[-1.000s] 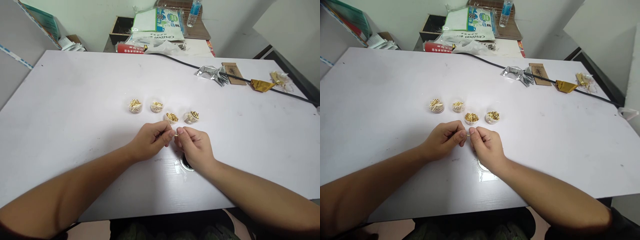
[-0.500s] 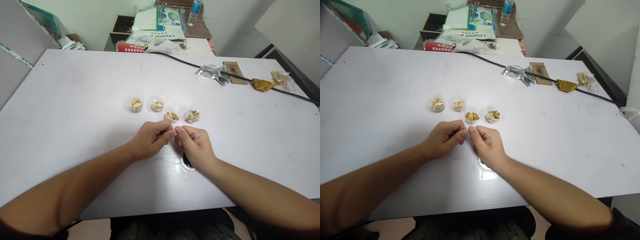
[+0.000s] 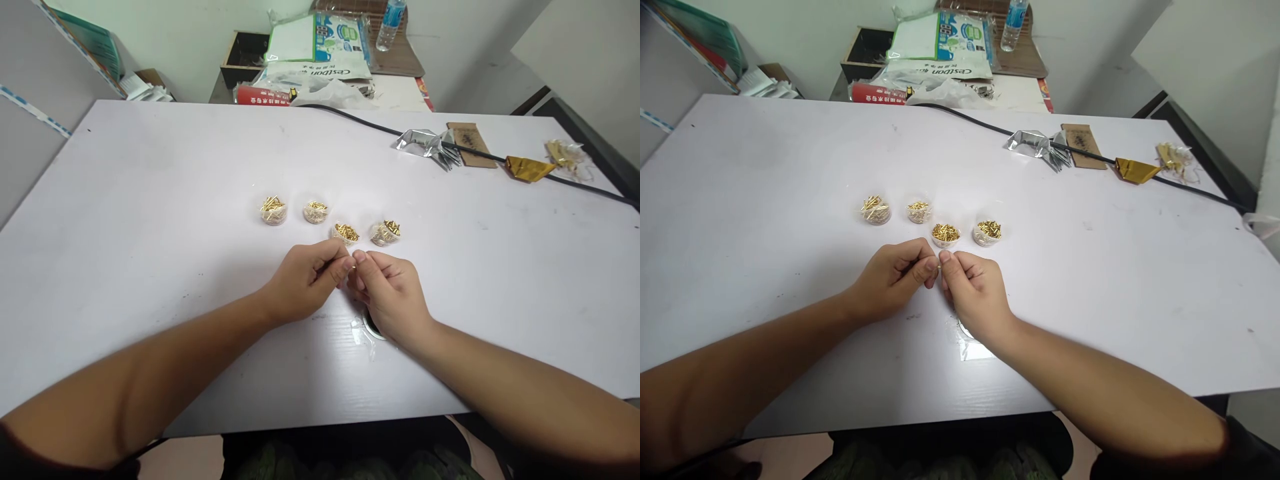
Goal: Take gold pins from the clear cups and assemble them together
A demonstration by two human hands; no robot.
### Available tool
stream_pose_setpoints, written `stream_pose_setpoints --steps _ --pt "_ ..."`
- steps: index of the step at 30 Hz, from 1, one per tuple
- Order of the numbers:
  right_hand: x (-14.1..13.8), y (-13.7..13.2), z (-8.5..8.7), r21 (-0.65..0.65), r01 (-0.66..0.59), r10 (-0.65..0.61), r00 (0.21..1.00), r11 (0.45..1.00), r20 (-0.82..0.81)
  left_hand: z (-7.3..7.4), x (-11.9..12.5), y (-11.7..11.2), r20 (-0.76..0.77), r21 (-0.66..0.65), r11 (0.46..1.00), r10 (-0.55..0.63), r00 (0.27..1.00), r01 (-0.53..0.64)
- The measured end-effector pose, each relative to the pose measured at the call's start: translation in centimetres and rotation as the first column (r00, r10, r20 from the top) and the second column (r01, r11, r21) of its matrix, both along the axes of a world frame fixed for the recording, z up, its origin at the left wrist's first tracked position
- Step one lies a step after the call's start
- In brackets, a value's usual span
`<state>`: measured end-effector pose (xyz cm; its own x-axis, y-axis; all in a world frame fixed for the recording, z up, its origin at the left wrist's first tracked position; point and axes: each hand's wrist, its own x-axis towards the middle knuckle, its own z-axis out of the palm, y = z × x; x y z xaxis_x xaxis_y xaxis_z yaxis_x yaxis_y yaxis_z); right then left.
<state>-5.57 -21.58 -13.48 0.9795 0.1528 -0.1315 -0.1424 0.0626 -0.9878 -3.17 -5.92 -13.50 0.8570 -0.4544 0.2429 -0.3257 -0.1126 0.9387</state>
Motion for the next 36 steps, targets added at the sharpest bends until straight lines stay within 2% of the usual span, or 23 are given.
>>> stream_pose_setpoints --steps 4,11,18,23,29,36 --pt "0.01 0.18 -0.03 0.026 0.016 -0.015 1.0 1.0 -0.022 0.08 -0.02 0.03 0.012 0.025 1.0 0.011 1.0 -0.011" --pt "0.01 0.01 -0.23 -0.037 0.013 -0.013 1.0 0.999 -0.005 0.03 0.08 0.23 0.096 0.111 0.993 0.018 0.995 -0.029" --pt "0.3 -0.31 -0.03 -0.115 -0.044 0.043 0.999 0.992 -0.012 0.03 0.31 0.4 0.155 0.164 0.986 -0.013 0.988 -0.012" --pt "0.55 -0.35 0.28 -0.144 -0.084 0.084 0.996 0.986 -0.004 -0.26 0.5 0.66 0.125 0.155 0.988 -0.034 0.992 0.014" --pt "0.5 -0.29 0.16 -0.201 -0.055 0.061 0.998 0.978 0.026 -0.41 0.29 0.5 0.091 0.149 0.989 -0.009 0.996 -0.004" --pt "0.3 -0.06 0.01 -0.275 0.042 0.005 0.986 0.96 0.169 0.21 -0.16 -0.18 -0.124 0.098 0.994 0.053 0.991 -0.041"
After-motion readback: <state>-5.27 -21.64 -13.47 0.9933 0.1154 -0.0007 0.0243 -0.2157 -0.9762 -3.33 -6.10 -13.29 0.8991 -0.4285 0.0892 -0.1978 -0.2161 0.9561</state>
